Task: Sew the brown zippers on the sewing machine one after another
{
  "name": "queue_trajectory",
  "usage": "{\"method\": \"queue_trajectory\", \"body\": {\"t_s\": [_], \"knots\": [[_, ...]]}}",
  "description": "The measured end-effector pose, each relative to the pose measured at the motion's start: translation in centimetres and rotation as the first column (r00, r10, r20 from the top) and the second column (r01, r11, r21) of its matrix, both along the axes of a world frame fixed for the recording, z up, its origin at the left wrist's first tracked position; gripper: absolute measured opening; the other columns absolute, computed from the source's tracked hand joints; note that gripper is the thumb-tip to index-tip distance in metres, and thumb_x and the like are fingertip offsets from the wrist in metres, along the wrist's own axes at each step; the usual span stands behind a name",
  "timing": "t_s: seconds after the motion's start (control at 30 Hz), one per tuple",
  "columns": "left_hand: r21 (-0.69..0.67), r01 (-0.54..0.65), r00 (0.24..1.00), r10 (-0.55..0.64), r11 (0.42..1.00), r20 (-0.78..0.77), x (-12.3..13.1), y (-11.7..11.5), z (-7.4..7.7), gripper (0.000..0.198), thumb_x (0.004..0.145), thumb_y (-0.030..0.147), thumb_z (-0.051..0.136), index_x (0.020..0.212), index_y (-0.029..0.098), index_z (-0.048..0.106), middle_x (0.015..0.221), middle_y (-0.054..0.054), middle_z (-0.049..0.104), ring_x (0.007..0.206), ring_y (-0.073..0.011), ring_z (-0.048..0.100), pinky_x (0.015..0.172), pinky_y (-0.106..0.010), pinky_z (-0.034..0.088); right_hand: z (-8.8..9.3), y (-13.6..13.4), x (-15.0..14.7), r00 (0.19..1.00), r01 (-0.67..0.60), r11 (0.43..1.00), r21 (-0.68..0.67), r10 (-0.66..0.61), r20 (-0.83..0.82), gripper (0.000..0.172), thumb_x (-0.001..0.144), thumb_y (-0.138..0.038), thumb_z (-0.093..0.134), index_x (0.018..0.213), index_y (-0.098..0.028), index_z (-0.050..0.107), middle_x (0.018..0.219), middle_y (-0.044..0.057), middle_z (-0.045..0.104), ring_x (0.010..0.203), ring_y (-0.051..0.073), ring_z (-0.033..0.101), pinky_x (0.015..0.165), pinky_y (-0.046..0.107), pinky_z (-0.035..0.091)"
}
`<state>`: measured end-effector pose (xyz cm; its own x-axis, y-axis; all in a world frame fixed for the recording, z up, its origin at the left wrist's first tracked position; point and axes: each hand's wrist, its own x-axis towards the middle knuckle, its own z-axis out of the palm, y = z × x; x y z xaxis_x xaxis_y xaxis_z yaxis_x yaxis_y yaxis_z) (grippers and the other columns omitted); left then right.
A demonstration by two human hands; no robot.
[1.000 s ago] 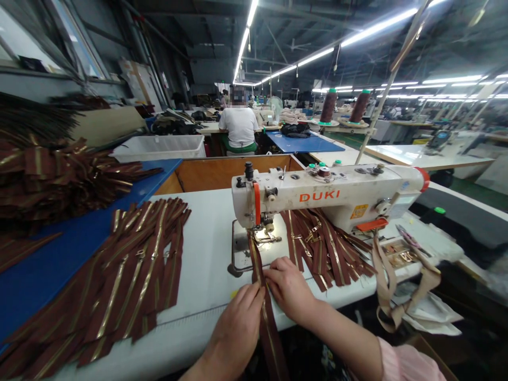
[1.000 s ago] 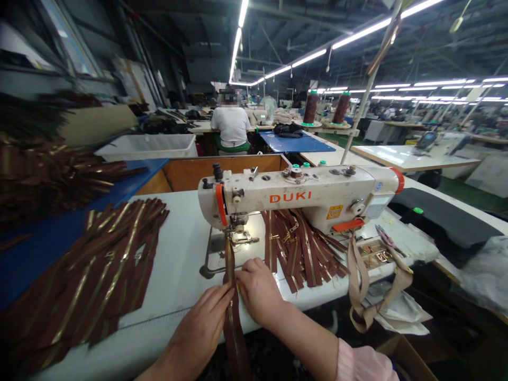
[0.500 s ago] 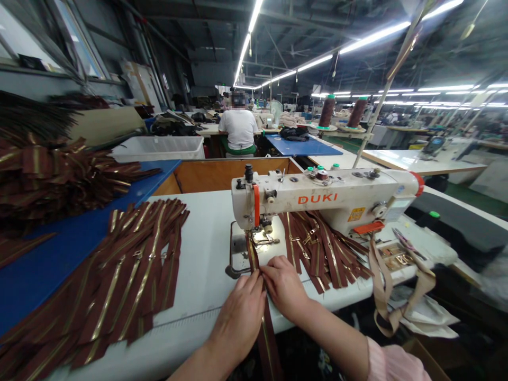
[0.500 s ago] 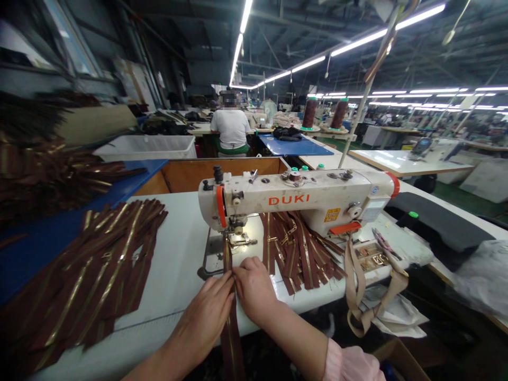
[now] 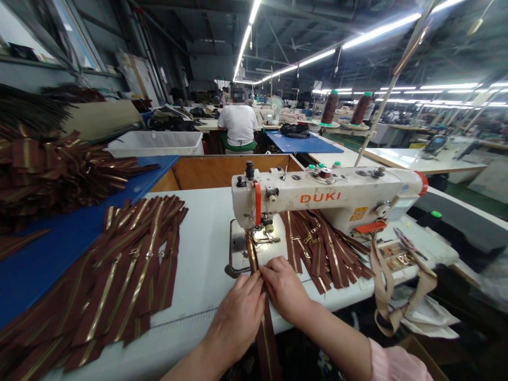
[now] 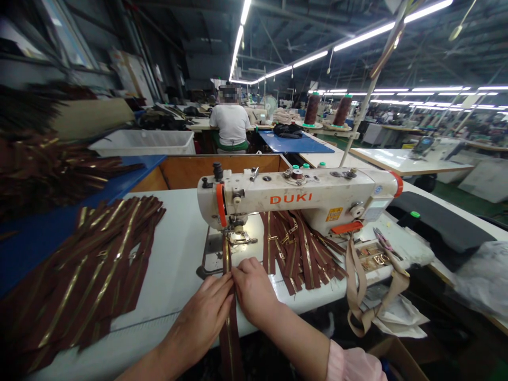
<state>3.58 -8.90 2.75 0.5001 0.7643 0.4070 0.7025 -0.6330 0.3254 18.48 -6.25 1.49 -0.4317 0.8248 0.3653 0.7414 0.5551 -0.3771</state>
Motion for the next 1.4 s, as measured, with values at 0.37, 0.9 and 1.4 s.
{"method": "queue_trajectory", "body": {"t_s": [0.37, 0.9, 1.4], "knots": [[-0.011, 0.106, 0.994, -0.105, 0.994, 0.035, -1.1, 0.2, 0.6, 0.026, 0.09, 0.012, 0.039, 0.102, 0.017, 0.062, 0.099, -0.009, 0.066, 0.093, -0.0219, 0.06, 0.084, -0.041, 0.053, 1.2, -0.2, -0.3, 0.953, -0.028, 0.999, 0.036, 0.016, 0.301, 0.012, 0.087, -0.015, 0.057, 0.099, -0.015, 0.058, 0.09, 0.006, 0.054, 0.086, 0.022, 0.045, 0.07, 0.034, 0.042], [0.07, 0.136, 0.961, -0.114, 0.988, -0.254, -3.0, 5.3, -0.5, 0.022, 0.09, 0.015, 0.044, 0.103, 0.015, 0.062, 0.096, -0.009, 0.062, 0.089, -0.0232, 0.058, 0.08, -0.04, 0.052, 1.6, 0.2, 0.2, 0.899, -0.15, 0.977, 0.153, 0.071, 0.432, 0.015, 0.087, -0.014, 0.053, 0.101, -0.011, 0.058, 0.088, 0.007, 0.054, 0.083, 0.022, 0.045, 0.072, 0.035, 0.041], [-0.005, 0.113, 0.975, -0.112, 0.994, -0.191, -2.6, 5.0, 0.2, 0.025, 0.087, 0.01, 0.046, 0.104, 0.017, 0.062, 0.092, -0.007, 0.059, 0.088, -0.0224, 0.056, 0.079, -0.039, 0.052, 1.8, 0.5, 0.7, 0.895, -0.177, 0.973, 0.148, 0.096, 0.436, 0.015, 0.089, -0.016, 0.051, 0.103, -0.011, 0.057, 0.09, 0.007, 0.055, 0.084, 0.022, 0.046, 0.073, 0.035, 0.04]]}}
